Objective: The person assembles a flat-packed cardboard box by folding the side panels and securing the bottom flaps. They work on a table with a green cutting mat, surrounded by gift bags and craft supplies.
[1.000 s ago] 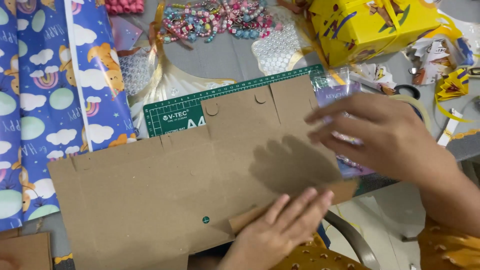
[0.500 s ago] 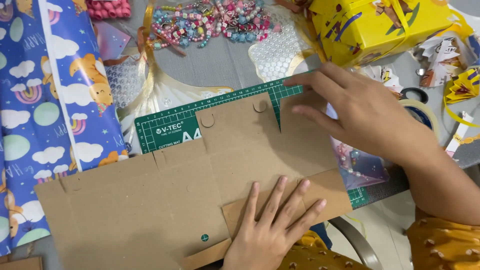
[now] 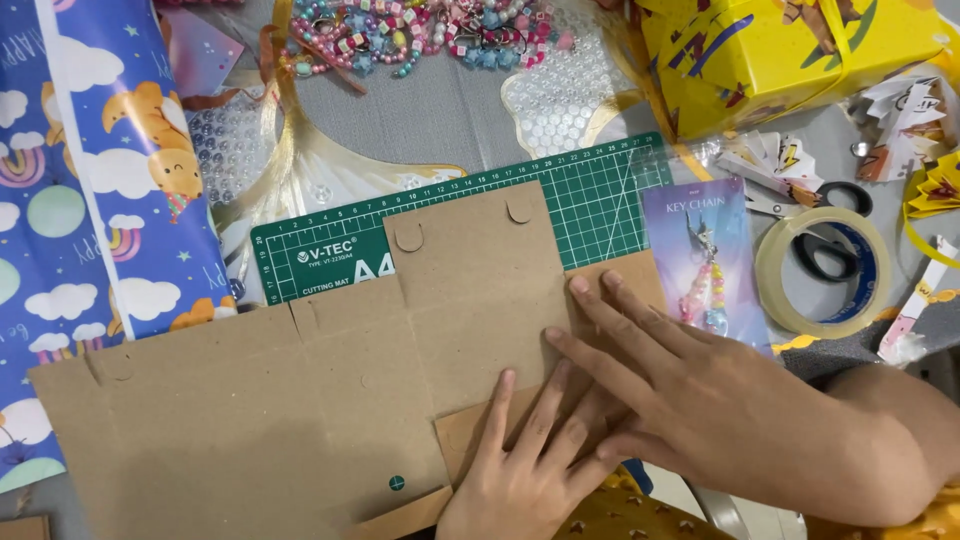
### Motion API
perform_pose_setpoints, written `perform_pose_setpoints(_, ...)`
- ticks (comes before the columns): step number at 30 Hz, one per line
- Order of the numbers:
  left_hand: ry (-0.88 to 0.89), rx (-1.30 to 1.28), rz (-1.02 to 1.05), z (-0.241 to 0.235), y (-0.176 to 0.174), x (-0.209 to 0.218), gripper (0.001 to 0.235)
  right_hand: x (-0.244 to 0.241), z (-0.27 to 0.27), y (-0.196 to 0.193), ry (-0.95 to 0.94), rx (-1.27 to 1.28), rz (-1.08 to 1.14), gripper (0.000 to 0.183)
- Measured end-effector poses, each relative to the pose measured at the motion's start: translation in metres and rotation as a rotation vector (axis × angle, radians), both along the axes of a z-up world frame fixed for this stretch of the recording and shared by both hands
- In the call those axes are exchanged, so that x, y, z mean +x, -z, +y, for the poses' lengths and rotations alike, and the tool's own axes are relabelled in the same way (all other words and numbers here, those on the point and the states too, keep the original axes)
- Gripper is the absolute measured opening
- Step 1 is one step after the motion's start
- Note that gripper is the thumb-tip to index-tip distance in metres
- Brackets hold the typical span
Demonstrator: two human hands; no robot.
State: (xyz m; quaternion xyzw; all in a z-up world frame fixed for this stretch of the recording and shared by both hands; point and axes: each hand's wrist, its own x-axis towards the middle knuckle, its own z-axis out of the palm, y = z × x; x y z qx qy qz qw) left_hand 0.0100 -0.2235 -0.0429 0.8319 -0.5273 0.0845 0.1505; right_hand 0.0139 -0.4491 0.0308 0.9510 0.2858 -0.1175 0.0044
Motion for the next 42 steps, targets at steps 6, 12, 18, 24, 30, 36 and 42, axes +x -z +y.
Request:
perform_pose_setpoints(6, -0.027, 0.144, -0.085, -0.001, -0.003, 0.0, 0.075, 0.031, -0.015, -0.018, 0.28, 0.024, 0.176, 0.058)
perform_pose_setpoints(12, -0.004, 0.161, -0.047, -0.009, 0.001, 0.003, 0.065, 0.061, 0.004, 0.008, 0.129, 0.178, -0.215, 0.021)
perform_pose_setpoints(18, -0.041, 0.137, -0.075, -0.007, -0.005, 0.003, 0.055, 0.083, 0.017, 0.025, 0.136, 0.366, -0.269, 0.053)
perform_pose_setpoints(24, -0.055, 0.11, -0.079, -0.007, -0.005, 0.002, 0.055, 0.083, 0.026, 0.025, 0.116, 0.549, -0.153, 0.058)
perform_pose_setpoints(30, -0.057, 0.19, -0.121, -0.005, -0.011, 0.003, 0.057, 0.088, 0.026, 0.03, 0.198, 0.476, -0.253, 0.064)
perform_pose_setpoints(36, -0.055, 0.162, -0.092, -0.006, -0.009, 0.003, 0.057, 0.088, 0.027, 0.021, 0.185, 0.586, -0.129, 0.057)
perform_pose_setpoints(42, -0.057, 0.142, -0.079, -0.006, -0.009, 0.002, 0.053, 0.092, 0.019, 0.02, 0.243, 0.693, -0.134, 0.051)
